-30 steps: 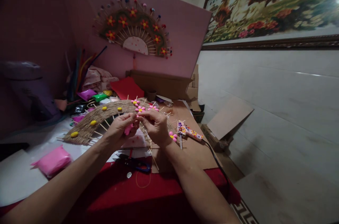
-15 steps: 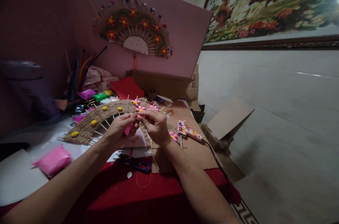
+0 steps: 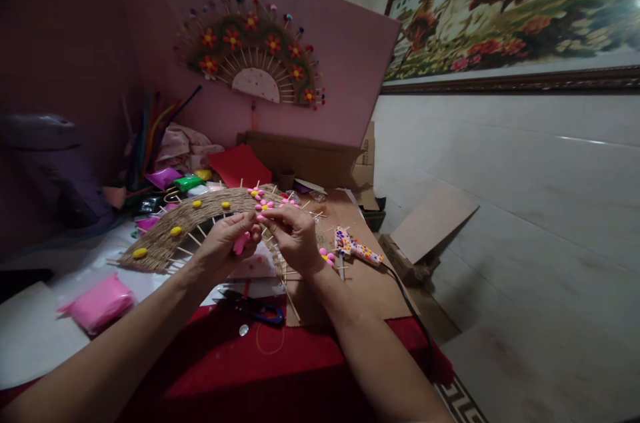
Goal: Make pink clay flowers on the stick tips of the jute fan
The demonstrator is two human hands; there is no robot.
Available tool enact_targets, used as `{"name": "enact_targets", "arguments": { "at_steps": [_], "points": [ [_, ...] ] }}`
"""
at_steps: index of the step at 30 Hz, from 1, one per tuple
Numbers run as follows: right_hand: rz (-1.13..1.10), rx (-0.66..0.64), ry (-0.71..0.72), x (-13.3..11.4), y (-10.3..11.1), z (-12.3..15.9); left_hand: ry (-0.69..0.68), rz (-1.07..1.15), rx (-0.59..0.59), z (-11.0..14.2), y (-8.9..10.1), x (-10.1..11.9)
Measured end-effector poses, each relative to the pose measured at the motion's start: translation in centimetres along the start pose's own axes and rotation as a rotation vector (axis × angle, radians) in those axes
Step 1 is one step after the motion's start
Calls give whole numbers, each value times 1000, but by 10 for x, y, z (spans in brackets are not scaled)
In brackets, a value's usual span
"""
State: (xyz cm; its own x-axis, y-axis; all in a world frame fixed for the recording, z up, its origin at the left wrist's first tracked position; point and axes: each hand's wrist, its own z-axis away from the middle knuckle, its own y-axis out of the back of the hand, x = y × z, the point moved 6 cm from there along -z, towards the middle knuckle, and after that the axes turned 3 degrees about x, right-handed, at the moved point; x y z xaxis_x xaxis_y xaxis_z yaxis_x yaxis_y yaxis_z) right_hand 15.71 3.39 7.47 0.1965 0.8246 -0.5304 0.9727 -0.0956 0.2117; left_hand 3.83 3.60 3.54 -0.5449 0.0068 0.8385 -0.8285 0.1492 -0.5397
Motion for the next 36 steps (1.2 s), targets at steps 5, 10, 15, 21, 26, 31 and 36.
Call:
{"name": "enact_targets", "arguments": {
  "at_steps": [5,10,15,21,26,31,36],
  "points": [
    [-21,-11,-18,2,0,0,-17,-41,-20,0,-2,2],
    [-40,7,18,-2,0,-2,-26,-30,11,0,-1,3],
    [-49,-8,-29,1,0,-2,-28,-62,-7,0,0,4],
    [-62,-36,-29,2,2,-3,-19,-121,40,2,0,5],
    [-34,146,-98,10,22,-8,-100,-239,163,-2,11,13],
    [184,396,-157,23,50,-13,-408,-695,419,-6,33,31],
    [375,402,-229,41,56,-16,-716,-1328,588,-6,29,53]
  ]
}}
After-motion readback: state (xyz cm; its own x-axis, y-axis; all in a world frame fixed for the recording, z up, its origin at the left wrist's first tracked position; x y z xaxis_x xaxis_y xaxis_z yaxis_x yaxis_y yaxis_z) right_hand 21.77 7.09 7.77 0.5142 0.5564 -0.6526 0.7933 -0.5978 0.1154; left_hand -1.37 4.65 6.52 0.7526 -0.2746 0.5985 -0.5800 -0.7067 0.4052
